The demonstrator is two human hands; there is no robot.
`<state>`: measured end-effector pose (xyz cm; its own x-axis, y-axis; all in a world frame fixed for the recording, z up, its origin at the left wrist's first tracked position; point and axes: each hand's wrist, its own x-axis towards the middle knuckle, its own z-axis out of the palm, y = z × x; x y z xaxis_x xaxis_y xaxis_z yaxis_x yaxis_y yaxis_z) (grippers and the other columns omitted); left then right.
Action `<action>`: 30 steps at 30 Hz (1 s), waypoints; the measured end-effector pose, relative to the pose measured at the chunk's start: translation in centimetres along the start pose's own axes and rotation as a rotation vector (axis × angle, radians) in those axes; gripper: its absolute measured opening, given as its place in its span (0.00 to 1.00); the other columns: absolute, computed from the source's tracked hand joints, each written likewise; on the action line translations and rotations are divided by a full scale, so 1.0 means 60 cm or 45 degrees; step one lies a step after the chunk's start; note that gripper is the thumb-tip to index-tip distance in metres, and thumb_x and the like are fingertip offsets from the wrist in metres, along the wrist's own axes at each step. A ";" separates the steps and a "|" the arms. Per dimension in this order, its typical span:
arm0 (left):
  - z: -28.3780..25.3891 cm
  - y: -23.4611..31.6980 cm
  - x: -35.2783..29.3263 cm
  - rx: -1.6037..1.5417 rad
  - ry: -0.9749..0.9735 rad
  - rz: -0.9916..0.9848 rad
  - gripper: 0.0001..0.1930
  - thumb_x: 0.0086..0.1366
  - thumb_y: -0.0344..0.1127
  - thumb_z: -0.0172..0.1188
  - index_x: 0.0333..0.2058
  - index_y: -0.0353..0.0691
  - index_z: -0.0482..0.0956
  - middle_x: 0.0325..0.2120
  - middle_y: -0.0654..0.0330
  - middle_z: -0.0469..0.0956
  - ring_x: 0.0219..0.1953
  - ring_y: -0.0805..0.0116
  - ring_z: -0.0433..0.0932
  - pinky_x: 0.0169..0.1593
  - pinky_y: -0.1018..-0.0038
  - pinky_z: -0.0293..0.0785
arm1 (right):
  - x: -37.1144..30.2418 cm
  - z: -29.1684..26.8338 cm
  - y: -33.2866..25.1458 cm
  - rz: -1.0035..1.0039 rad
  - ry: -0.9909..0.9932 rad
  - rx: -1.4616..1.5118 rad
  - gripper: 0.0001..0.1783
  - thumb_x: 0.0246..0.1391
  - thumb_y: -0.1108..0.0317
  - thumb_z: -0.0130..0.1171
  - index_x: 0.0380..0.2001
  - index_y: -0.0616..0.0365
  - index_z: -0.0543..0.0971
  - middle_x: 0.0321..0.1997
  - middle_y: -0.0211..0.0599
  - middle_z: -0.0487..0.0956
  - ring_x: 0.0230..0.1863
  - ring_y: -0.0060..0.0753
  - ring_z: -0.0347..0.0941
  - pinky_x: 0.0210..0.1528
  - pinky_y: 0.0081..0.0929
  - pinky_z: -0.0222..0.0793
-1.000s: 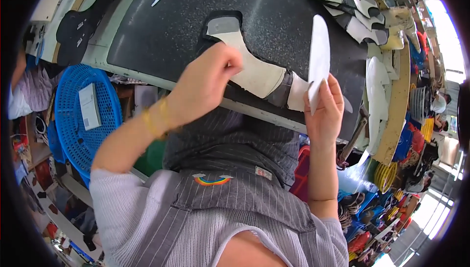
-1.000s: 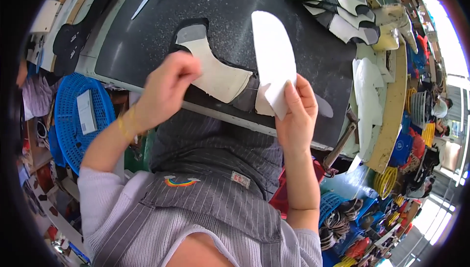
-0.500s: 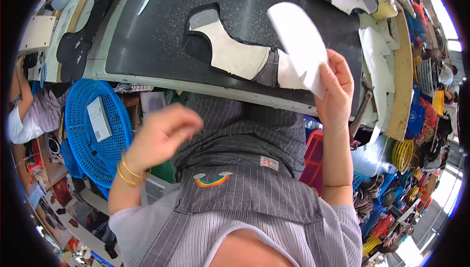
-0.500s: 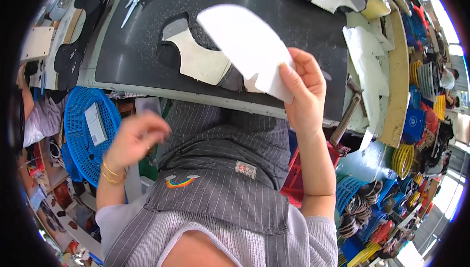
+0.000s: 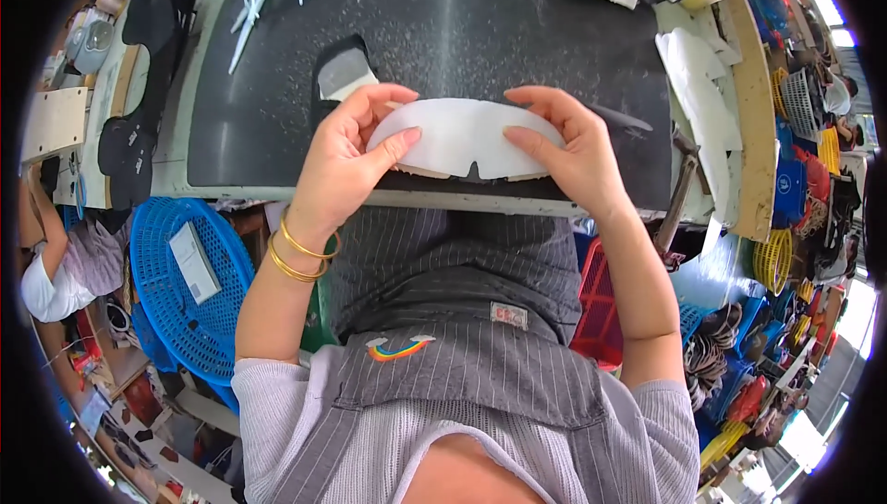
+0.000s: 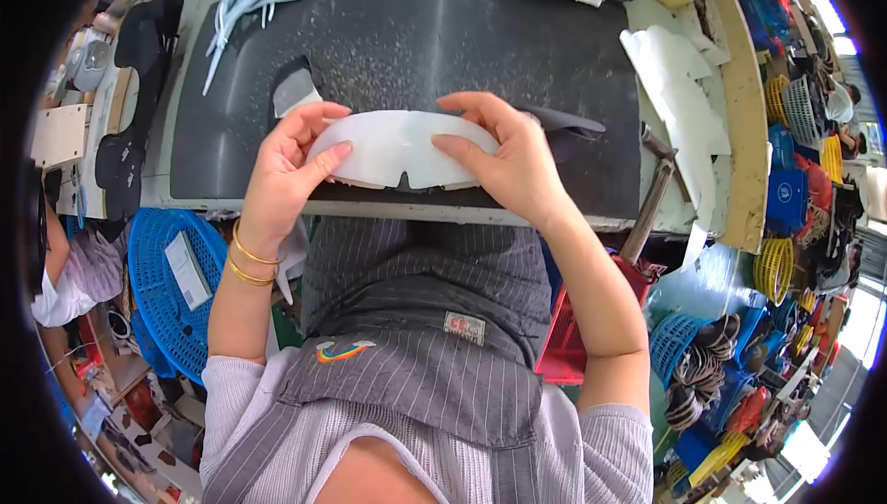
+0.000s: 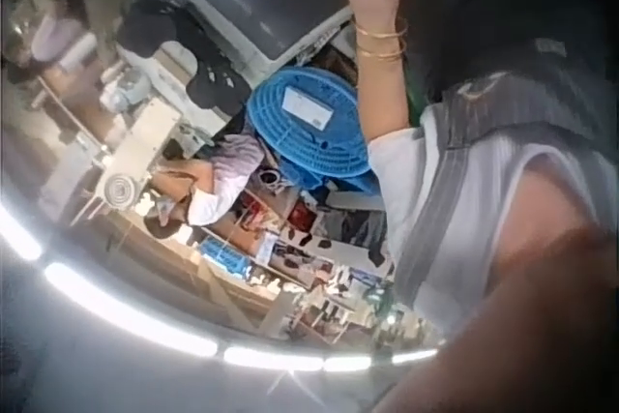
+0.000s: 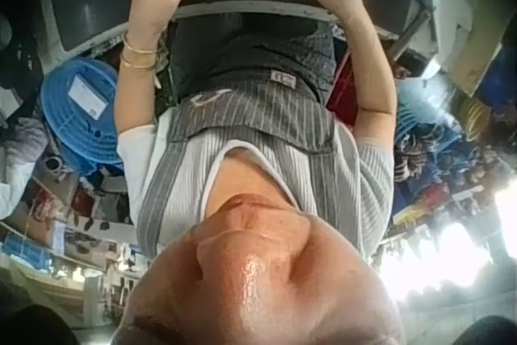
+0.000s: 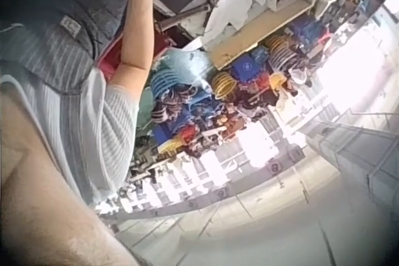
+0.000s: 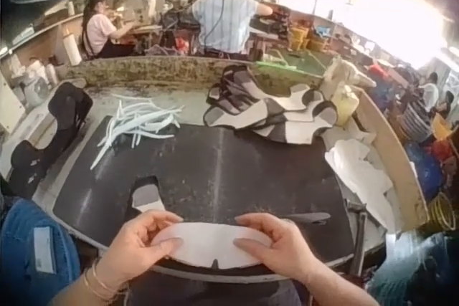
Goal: Applying adhesive reinforcement strips to shoe upper components and folding the edges manually.
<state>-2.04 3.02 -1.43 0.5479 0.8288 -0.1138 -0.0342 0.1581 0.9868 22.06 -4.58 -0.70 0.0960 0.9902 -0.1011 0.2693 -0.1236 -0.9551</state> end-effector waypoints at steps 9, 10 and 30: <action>-0.007 -0.003 -0.002 0.352 -0.124 0.124 0.12 0.64 0.24 0.60 0.46 0.40 0.77 0.37 0.66 0.78 0.39 0.78 0.75 0.45 0.81 0.71 | 0.004 -0.004 0.011 -0.084 -0.060 -0.026 0.19 0.57 0.75 0.63 0.52 0.61 0.77 0.35 0.25 0.77 0.37 0.13 0.72 0.42 0.13 0.68; -0.002 -0.006 -0.002 0.549 -0.067 0.228 0.12 0.62 0.24 0.60 0.46 0.41 0.77 0.36 0.62 0.78 0.37 0.72 0.77 0.44 0.79 0.72 | 0.003 -0.001 0.006 -0.061 -0.050 -0.074 0.18 0.57 0.75 0.63 0.51 0.61 0.77 0.36 0.26 0.77 0.38 0.13 0.73 0.43 0.14 0.69; 0.030 0.032 0.030 1.283 -0.512 0.713 0.41 0.42 0.31 0.75 0.59 0.39 0.70 0.54 0.52 0.74 0.54 0.51 0.72 0.57 0.61 0.69 | -0.018 -0.006 0.020 -0.962 0.008 -0.998 0.30 0.49 0.65 0.68 0.54 0.68 0.73 0.55 0.51 0.73 0.54 0.54 0.71 0.53 0.40 0.72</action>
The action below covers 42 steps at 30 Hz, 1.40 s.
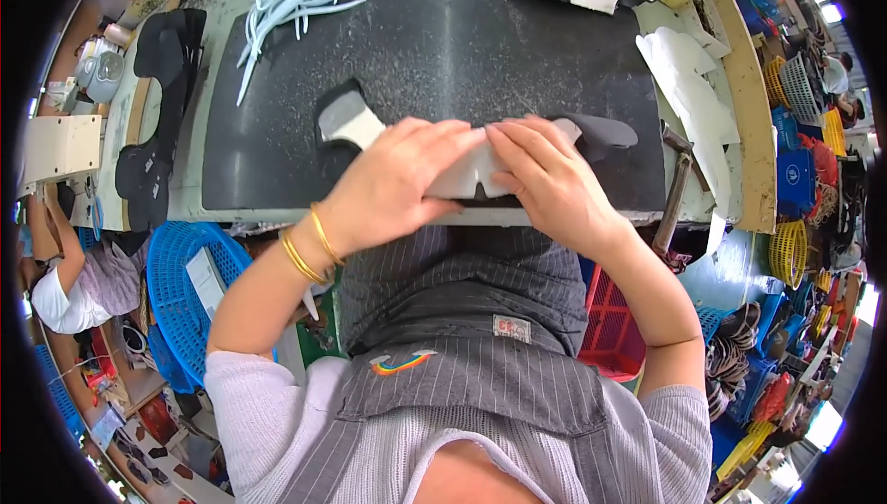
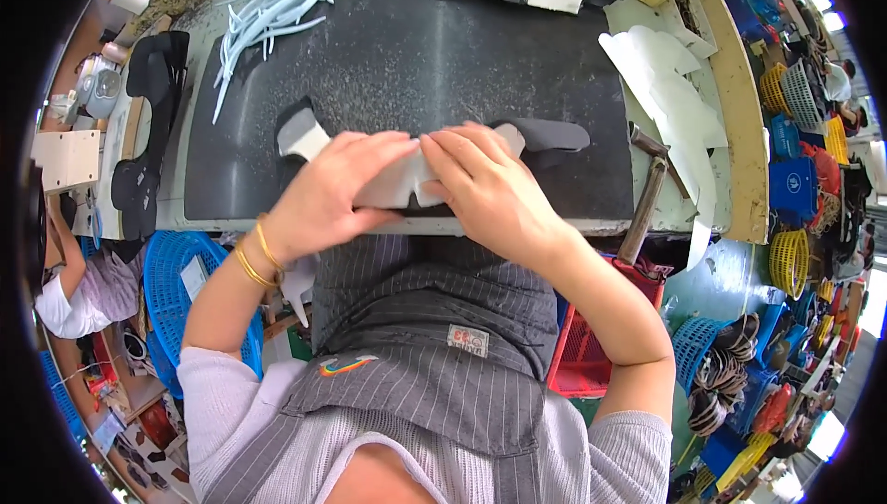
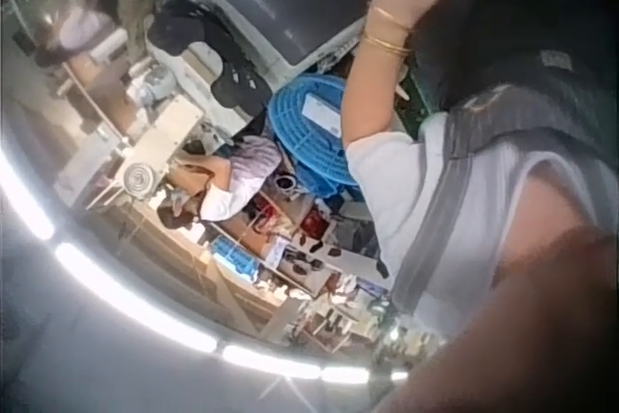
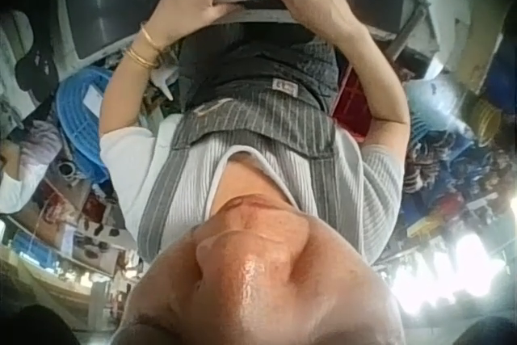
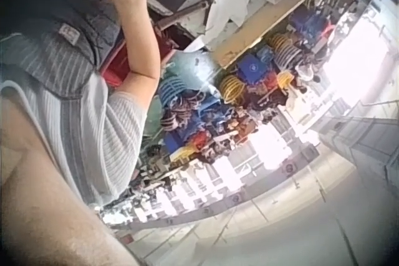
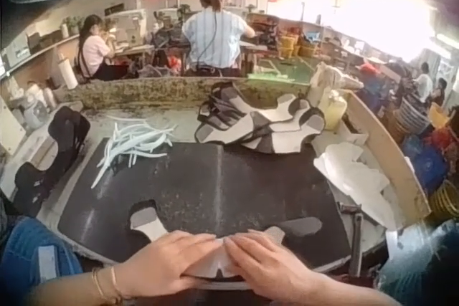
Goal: Applying adhesive reinforcement strips to shoe upper components and folding the edges manually.
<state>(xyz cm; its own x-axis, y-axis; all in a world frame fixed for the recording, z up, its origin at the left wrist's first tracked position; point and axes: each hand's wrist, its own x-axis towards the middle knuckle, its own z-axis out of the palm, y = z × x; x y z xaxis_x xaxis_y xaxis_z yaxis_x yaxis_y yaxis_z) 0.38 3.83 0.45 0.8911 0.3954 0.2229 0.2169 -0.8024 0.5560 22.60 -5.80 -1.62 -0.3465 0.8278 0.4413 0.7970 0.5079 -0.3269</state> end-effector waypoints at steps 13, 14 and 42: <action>0.064 0.029 0.013 0.390 0.612 -0.143 0.22 0.47 0.18 0.57 0.44 0.40 0.78 0.35 0.56 0.83 0.36 0.56 0.83 0.39 0.65 0.78 | 0.032 0.017 -0.047 0.273 0.124 -0.282 0.23 0.43 0.76 0.59 0.47 0.67 0.74 0.38 0.41 0.80 0.39 0.39 0.79 0.38 0.31 0.76; 0.065 0.032 0.012 0.402 0.622 -0.184 0.23 0.46 0.17 0.57 0.44 0.41 0.78 0.34 0.57 0.83 0.35 0.57 0.83 0.39 0.66 0.78 | 0.027 0.019 -0.047 0.256 0.158 -0.295 0.24 0.43 0.75 0.59 0.47 0.67 0.74 0.40 0.42 0.80 0.39 0.38 0.80 0.39 0.31 0.76; 0.033 0.045 -0.032 0.747 0.081 0.196 0.19 0.53 0.31 0.57 0.44 0.31 0.82 0.43 0.55 0.82 0.44 0.64 0.79 0.47 0.71 0.77 | -0.014 -0.038 -0.023 -0.050 -0.395 -0.101 0.26 0.42 0.74 0.57 0.50 0.66 0.77 0.59 0.46 0.75 0.62 0.44 0.71 0.57 0.34 0.74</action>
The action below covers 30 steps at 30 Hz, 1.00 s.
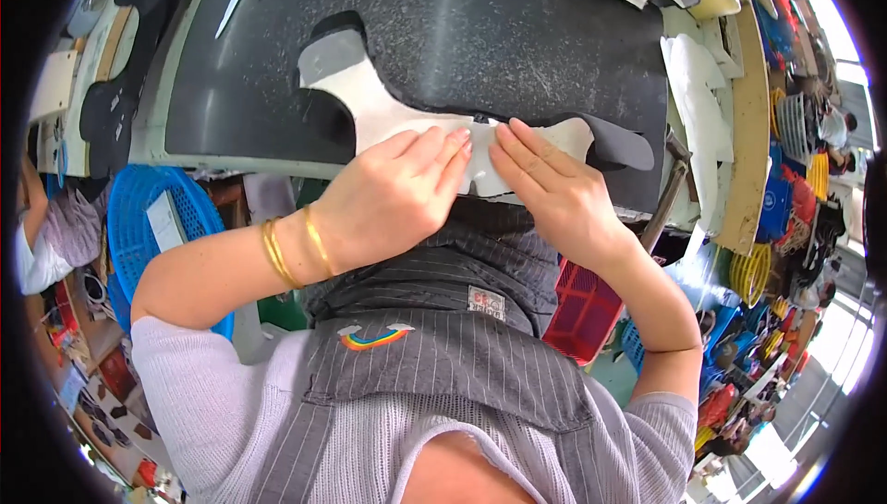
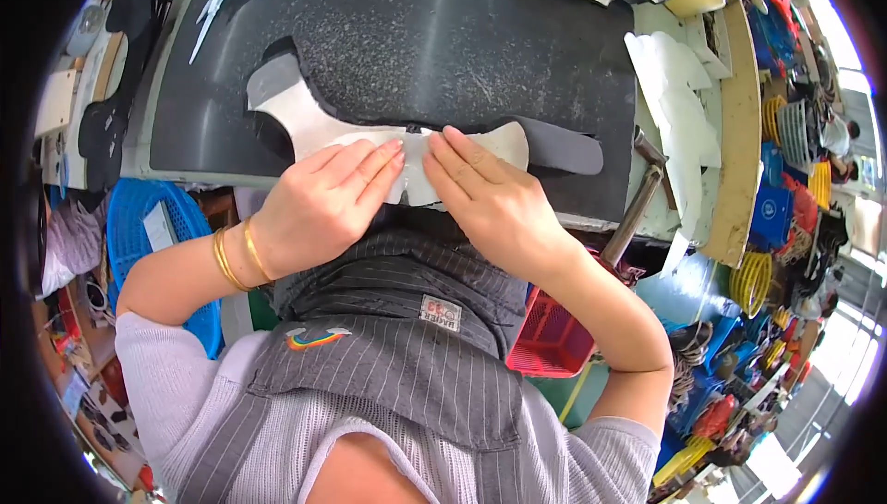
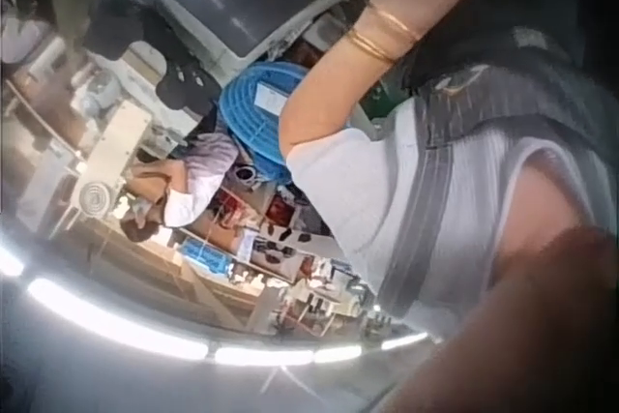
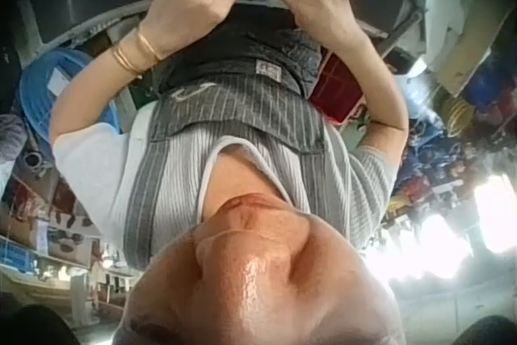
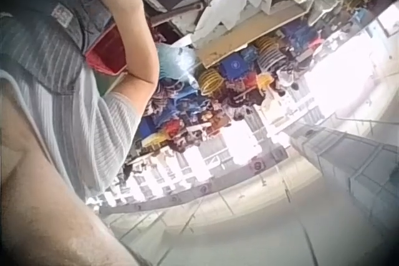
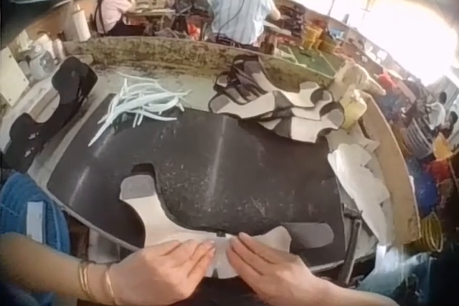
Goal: Applying adhesive reinforcement strips to shoe upper components and folding the edges manually.
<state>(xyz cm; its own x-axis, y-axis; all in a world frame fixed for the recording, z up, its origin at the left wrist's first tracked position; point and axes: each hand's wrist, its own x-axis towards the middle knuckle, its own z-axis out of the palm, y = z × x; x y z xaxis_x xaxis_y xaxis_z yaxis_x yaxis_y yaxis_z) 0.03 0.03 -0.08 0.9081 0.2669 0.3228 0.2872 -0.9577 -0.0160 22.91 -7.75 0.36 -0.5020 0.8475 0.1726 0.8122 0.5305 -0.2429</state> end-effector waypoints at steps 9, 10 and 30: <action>0.020 0.023 -0.007 -0.126 -0.108 -0.145 0.22 0.53 0.34 0.55 0.45 0.27 0.78 0.48 0.50 0.78 0.46 0.58 0.75 0.47 0.66 0.76 | 0.242 -0.095 0.057 0.347 -0.175 0.676 0.14 0.51 0.65 0.65 0.37 0.64 0.83 0.38 0.48 0.84 0.41 0.49 0.81 0.47 0.39 0.75; 0.020 0.024 -0.007 -0.236 -0.042 -0.203 0.24 0.51 0.35 0.57 0.47 0.27 0.78 0.48 0.51 0.78 0.46 0.57 0.75 0.49 0.67 0.75 | 0.296 -0.074 0.065 0.191 -0.028 0.478 0.11 0.52 0.67 0.63 0.35 0.64 0.82 0.37 0.47 0.83 0.39 0.49 0.80 0.45 0.39 0.75; -0.073 -0.242 0.036 -0.358 0.473 -0.315 0.22 0.54 0.46 0.70 0.46 0.43 0.81 0.49 0.55 0.78 0.54 0.53 0.73 0.57 0.59 0.68 | 0.123 -0.130 0.074 0.279 0.911 2.189 0.10 0.63 0.78 0.52 0.47 0.64 0.72 0.41 0.41 0.76 0.27 0.18 0.66 0.29 0.17 0.65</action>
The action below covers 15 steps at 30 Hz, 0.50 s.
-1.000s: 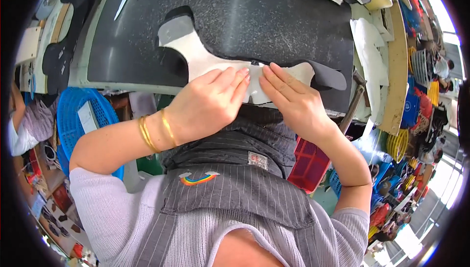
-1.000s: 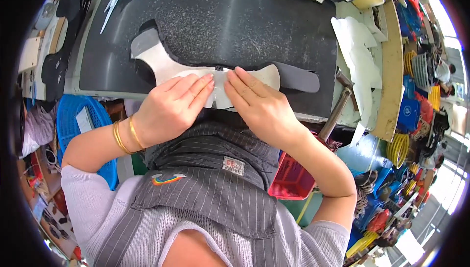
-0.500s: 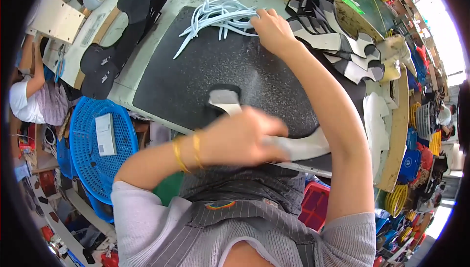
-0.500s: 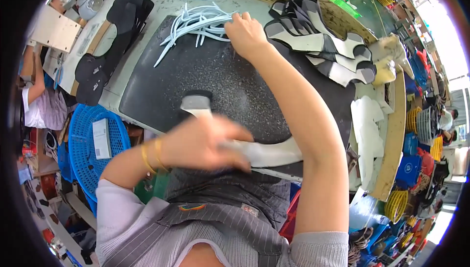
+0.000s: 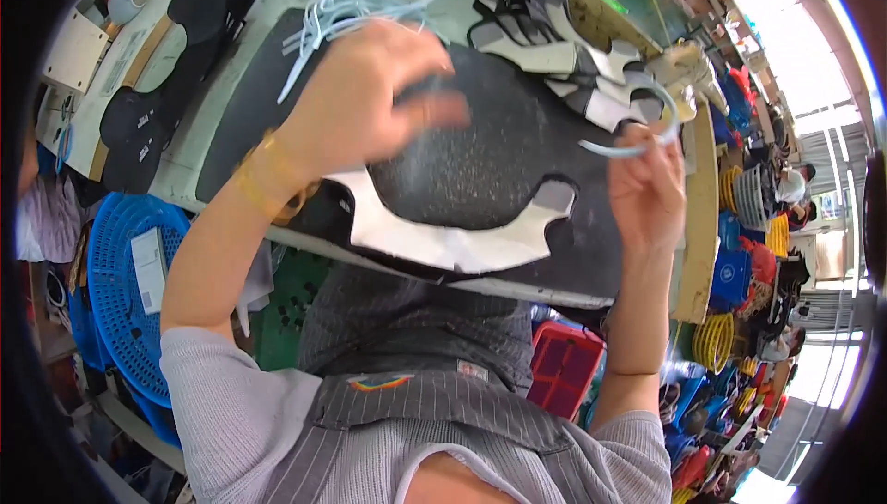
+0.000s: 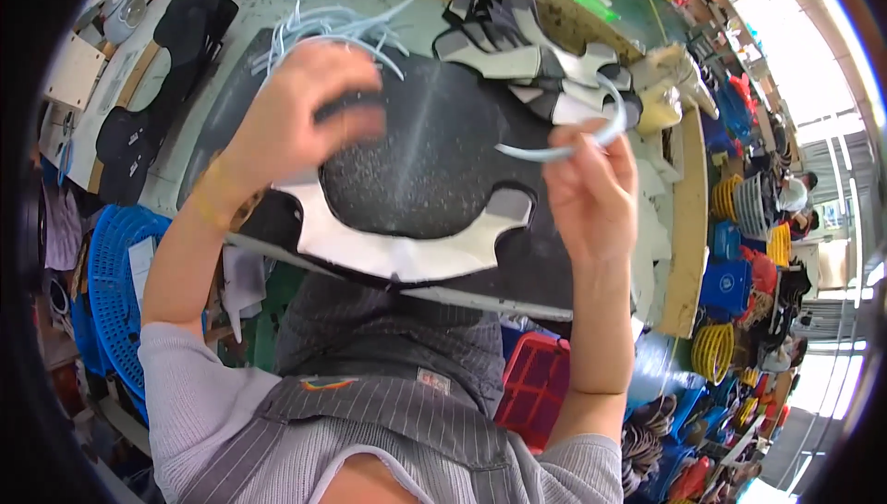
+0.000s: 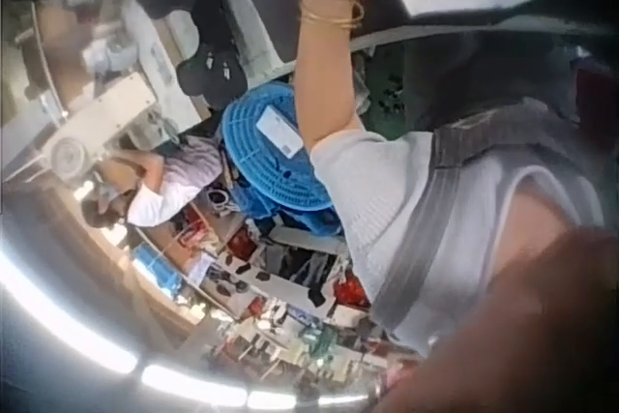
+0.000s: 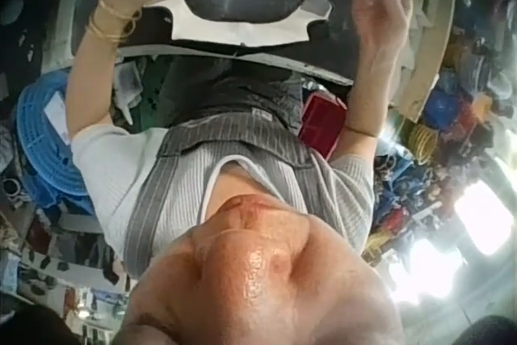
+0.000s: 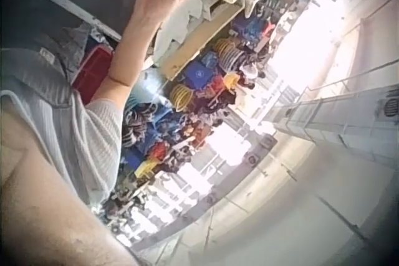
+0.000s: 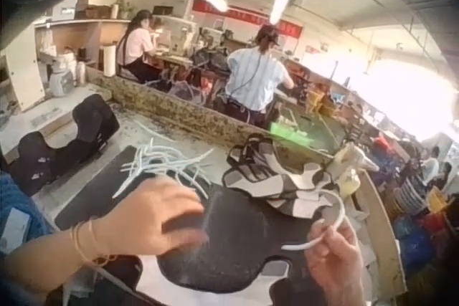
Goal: Applying adhesive reinforcement strips to shoe upper components and folding the edges manually.
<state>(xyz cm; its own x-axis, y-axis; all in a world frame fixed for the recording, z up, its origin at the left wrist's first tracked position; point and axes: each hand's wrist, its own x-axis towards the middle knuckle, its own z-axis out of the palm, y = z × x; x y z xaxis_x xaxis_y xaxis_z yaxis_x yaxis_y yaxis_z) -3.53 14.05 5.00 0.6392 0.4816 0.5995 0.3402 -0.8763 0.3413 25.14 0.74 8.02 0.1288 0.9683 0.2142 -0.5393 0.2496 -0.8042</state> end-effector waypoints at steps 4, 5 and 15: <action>-0.013 0.120 -0.126 -0.055 -0.673 0.063 0.24 0.52 0.41 0.67 0.48 0.39 0.79 0.49 0.55 0.77 0.52 0.55 0.73 0.59 0.60 0.67 | -0.100 -0.001 -0.022 -0.255 -0.076 0.238 0.06 0.62 0.79 0.49 0.42 0.62 0.71 0.37 0.36 0.67 0.17 0.11 0.54 0.18 0.12 0.54; 0.008 0.129 -0.163 0.177 -0.612 0.110 0.21 0.56 0.40 0.62 0.49 0.40 0.79 0.49 0.56 0.76 0.53 0.57 0.72 0.60 0.60 0.65 | -0.116 0.010 -0.014 -0.280 -0.109 0.238 0.05 0.62 0.78 0.51 0.40 0.61 0.70 0.37 0.35 0.66 0.16 0.11 0.54 0.16 0.12 0.54; 0.090 0.224 -0.246 0.159 -0.313 -0.196 0.23 0.58 0.41 0.61 0.51 0.39 0.77 0.52 0.57 0.73 0.58 0.56 0.69 0.63 0.44 0.58 | -0.157 0.094 0.189 -0.165 -0.151 -1.361 0.11 0.51 0.82 0.62 0.39 0.62 0.80 0.38 0.41 0.79 0.31 0.33 0.80 0.33 0.25 0.76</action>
<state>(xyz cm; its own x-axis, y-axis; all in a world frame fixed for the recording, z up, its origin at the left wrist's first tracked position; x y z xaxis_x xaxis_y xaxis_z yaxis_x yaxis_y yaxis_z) -4.66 -4.90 -3.16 0.7160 0.6041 0.3499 0.5181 -0.7957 0.3137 13.10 -5.58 -0.01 0.0207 0.9407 0.3385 0.4847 0.2867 -0.8263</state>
